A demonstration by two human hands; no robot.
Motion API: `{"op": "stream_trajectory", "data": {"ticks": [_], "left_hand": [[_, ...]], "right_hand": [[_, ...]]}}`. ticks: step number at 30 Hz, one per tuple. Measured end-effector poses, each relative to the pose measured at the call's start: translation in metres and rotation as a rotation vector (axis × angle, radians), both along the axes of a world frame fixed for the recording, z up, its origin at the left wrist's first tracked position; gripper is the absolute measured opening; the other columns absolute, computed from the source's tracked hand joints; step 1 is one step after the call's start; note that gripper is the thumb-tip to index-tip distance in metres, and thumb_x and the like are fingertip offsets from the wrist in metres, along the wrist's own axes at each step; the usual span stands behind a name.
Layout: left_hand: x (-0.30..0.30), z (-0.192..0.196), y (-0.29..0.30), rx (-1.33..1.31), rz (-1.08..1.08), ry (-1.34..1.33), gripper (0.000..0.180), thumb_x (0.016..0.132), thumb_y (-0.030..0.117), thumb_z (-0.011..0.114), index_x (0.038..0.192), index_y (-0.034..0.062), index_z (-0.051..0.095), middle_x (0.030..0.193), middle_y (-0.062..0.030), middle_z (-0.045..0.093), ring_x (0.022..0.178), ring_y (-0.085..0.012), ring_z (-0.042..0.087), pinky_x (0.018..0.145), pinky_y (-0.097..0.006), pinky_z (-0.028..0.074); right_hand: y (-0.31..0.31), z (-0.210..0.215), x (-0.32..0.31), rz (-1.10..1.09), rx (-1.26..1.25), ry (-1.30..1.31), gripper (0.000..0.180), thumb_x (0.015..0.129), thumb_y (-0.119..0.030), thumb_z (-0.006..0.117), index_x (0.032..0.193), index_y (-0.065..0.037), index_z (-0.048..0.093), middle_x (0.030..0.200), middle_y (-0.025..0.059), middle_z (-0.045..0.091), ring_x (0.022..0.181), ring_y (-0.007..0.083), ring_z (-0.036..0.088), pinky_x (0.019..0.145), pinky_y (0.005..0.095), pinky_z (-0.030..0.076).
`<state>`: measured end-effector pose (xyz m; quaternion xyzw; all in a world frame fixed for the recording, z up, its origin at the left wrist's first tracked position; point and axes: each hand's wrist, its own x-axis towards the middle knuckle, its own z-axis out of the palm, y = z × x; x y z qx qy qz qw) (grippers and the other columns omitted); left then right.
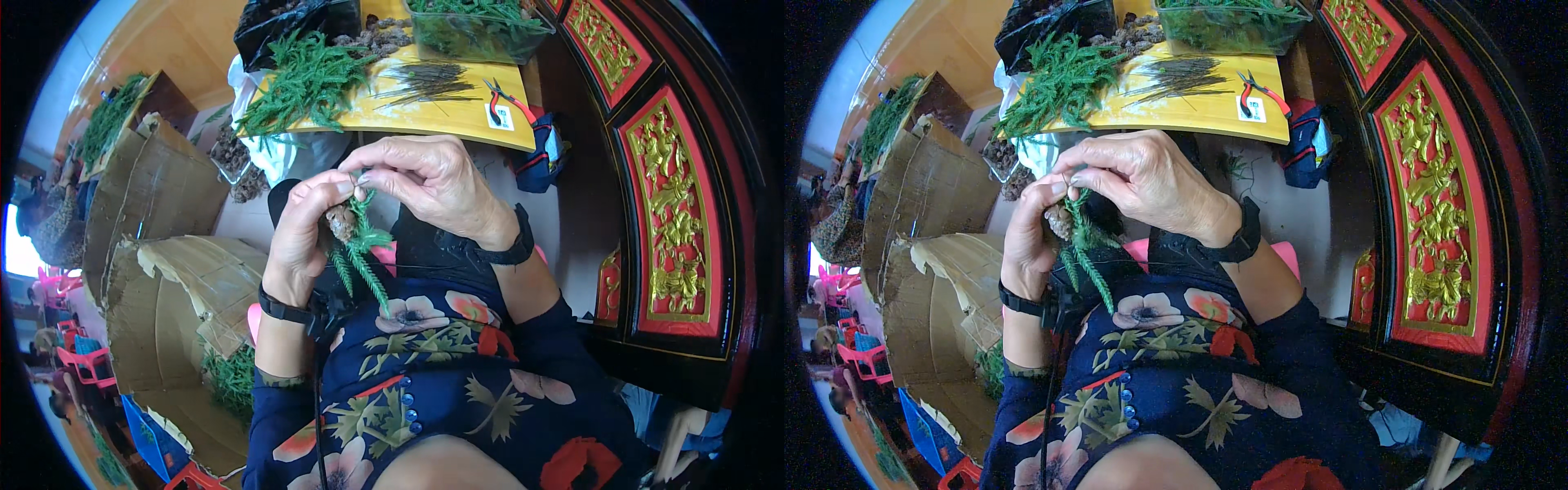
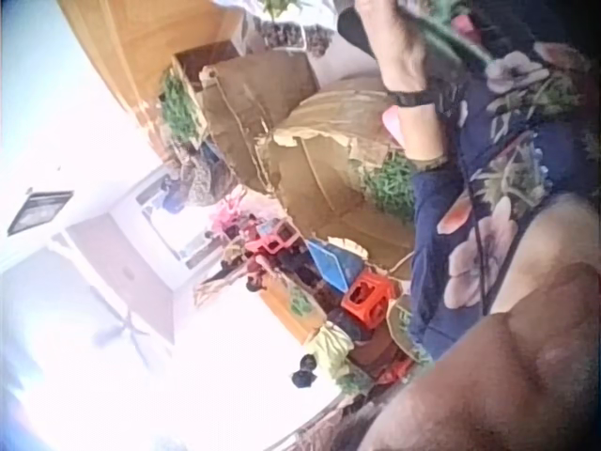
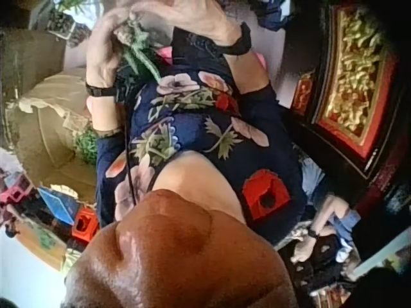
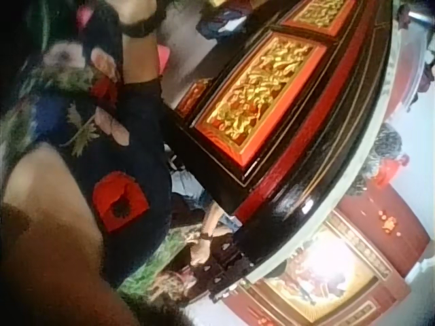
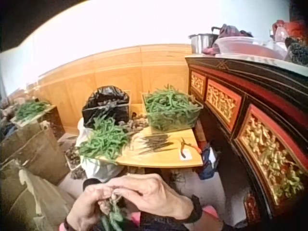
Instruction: Trimming and assembling green decorative foliage using clippers and small wires.
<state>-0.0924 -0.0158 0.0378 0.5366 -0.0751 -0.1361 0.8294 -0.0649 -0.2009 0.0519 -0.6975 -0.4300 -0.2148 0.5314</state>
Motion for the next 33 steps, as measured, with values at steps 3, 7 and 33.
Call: {"op": "stream_trajectory", "data": {"ticks": [3,7,33], "left_hand": [[0.000,-0.006,-0.001,-0.058,-0.001,0.103,0.014,0.082,0.014,0.060,0.085,0.0009,0.065,0.079,-0.0023,0.064,0.069,-0.0070,0.054,0.064,-0.020,0.041],[-0.003,-0.003,-0.001,-0.097,-0.012,0.173,0.015,0.081,0.014,0.060,0.085,0.0011,0.065,0.078,-0.0028,0.064,0.068,-0.0077,0.054,0.063,-0.021,0.042],[-0.017,0.024,-0.012,0.690,0.192,-0.352,0.011,0.084,0.012,0.061,0.082,0.0014,0.066,0.072,0.0015,0.059,0.067,-0.0040,0.053,0.061,-0.018,0.040]], "right_hand": [[-0.003,0.003,-0.002,0.033,0.001,0.055,0.019,0.079,0.003,0.065,0.097,-0.003,0.068,0.077,0.0053,0.066,0.063,0.0109,0.059,0.056,0.0230,0.046],[-0.005,0.002,0.003,0.057,-0.003,-0.040,0.019,0.078,0.002,0.066,0.096,-0.002,0.067,0.077,0.0059,0.066,0.068,0.0149,0.063,0.059,0.0250,0.048],[-0.010,0.005,-0.008,-0.137,-0.260,0.178,0.009,0.078,-0.004,0.068,0.086,-0.001,0.064,0.075,0.0064,0.060,0.059,0.0177,0.055,0.055,0.0281,0.043]]}}
